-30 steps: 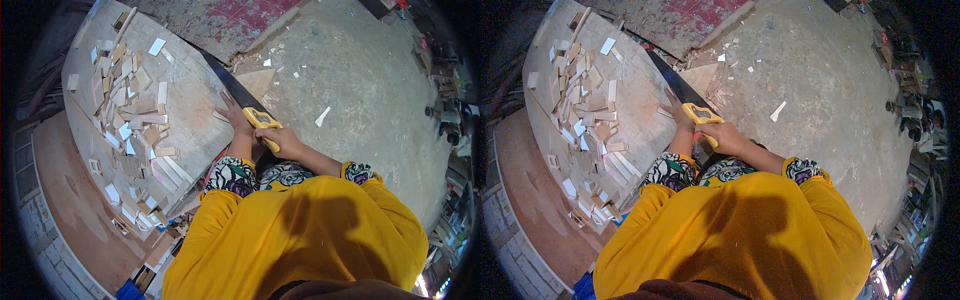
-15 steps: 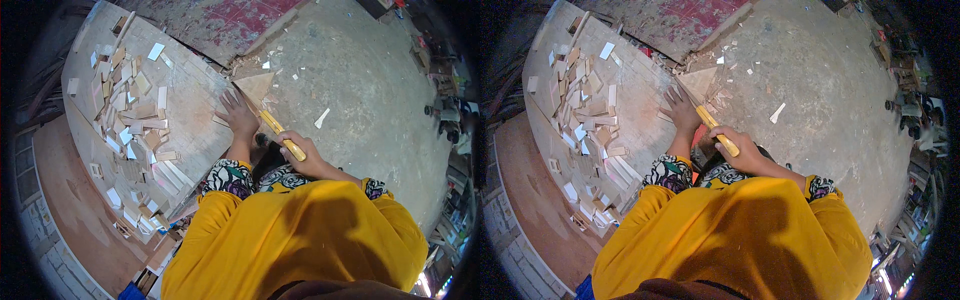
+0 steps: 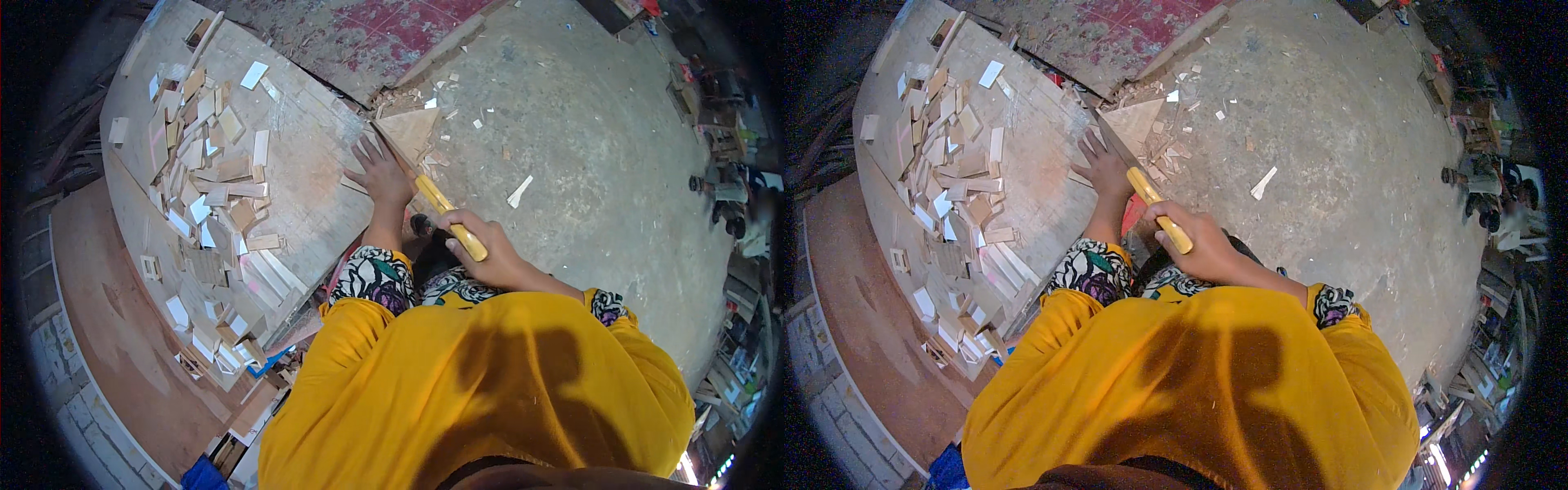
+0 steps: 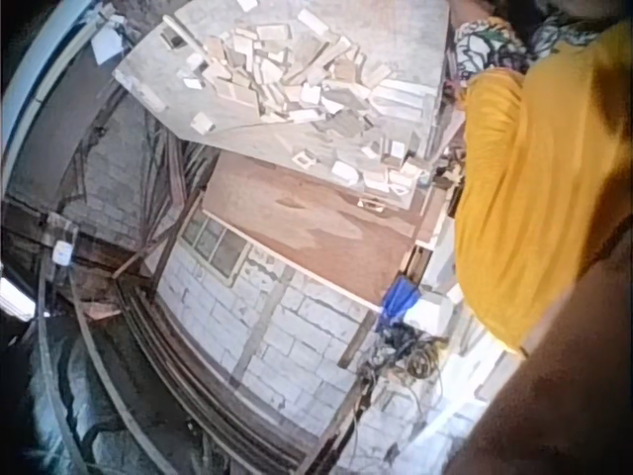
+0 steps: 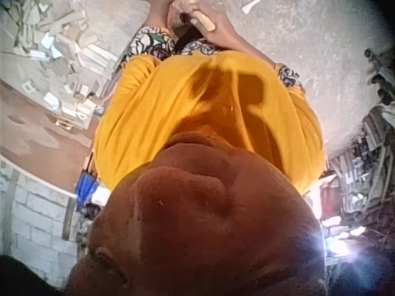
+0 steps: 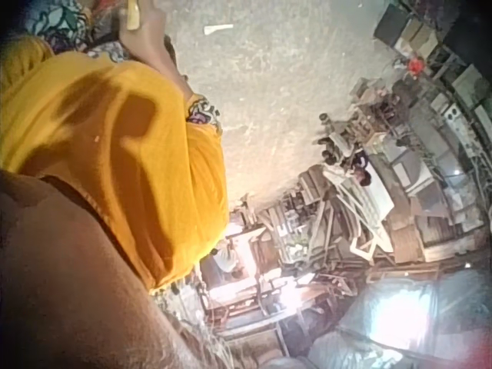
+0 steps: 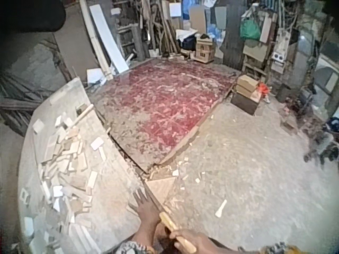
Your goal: Cutting a small piece of wood with a hand saw.
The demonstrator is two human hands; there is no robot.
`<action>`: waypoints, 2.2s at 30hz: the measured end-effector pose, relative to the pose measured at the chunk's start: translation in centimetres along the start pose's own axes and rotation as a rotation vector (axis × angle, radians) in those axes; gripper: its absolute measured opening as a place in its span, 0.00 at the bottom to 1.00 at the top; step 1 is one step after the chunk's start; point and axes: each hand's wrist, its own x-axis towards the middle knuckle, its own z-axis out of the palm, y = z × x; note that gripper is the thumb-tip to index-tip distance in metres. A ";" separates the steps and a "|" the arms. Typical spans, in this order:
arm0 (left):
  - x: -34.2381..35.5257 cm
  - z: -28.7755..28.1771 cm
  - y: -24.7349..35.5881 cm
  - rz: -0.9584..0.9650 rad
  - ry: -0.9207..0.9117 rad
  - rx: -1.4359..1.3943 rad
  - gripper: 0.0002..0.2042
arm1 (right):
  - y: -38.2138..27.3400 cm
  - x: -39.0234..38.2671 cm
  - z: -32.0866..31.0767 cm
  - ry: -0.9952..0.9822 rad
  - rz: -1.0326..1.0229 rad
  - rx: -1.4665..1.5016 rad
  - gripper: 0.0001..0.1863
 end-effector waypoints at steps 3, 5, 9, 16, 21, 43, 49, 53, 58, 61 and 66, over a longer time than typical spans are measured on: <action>-0.2 -0.6 0.0 -0.002 -0.013 -0.009 0.56 | -1.7 0.2 -1.3 -0.027 0.140 0.074 0.15; -0.1 -1.0 0.3 -0.001 -0.030 0.005 0.56 | -2.3 0.6 -1.7 -0.022 0.140 0.078 0.15; -0.1 1.0 -0.4 -0.001 0.009 0.079 0.54 | -4.4 1.9 -1.9 -0.014 0.180 0.087 0.14; -0.6 -3.4 1.0 -0.005 -0.198 0.026 0.51 | -2.6 5.3 -0.8 0.001 0.055 0.056 0.16; -0.1 -0.7 -0.1 -0.017 -0.115 0.066 0.48 | -2.9 4.4 -0.6 -0.102 0.093 -0.080 0.19; -0.5 -0.5 0.5 0.021 0.034 0.065 0.42 | 2.8 -0.9 0.6 -0.026 -0.001 -0.016 0.15; 0.2 -0.8 0.2 -0.006 -0.050 0.072 0.44 | 1.8 0.7 1.0 -0.034 -0.025 -0.094 0.14; -0.1 -1.4 0.4 0.029 -0.045 -0.032 0.43 | 0.6 0.7 -0.1 0.011 -0.010 -0.038 0.13; -0.5 -1.1 0.4 0.046 -0.012 -0.054 0.44 | 2.3 -0.5 0.3 -0.006 0.025 -0.043 0.15; -0.5 -0.3 0.1 0.067 -0.004 -0.020 0.43 | 5.4 -1.3 0.8 -0.108 -0.079 -0.130 0.15; -0.6 -0.3 -0.2 0.058 0.085 -0.164 0.39 | 6.9 -1.8 1.8 -0.155 -0.092 -0.252 0.16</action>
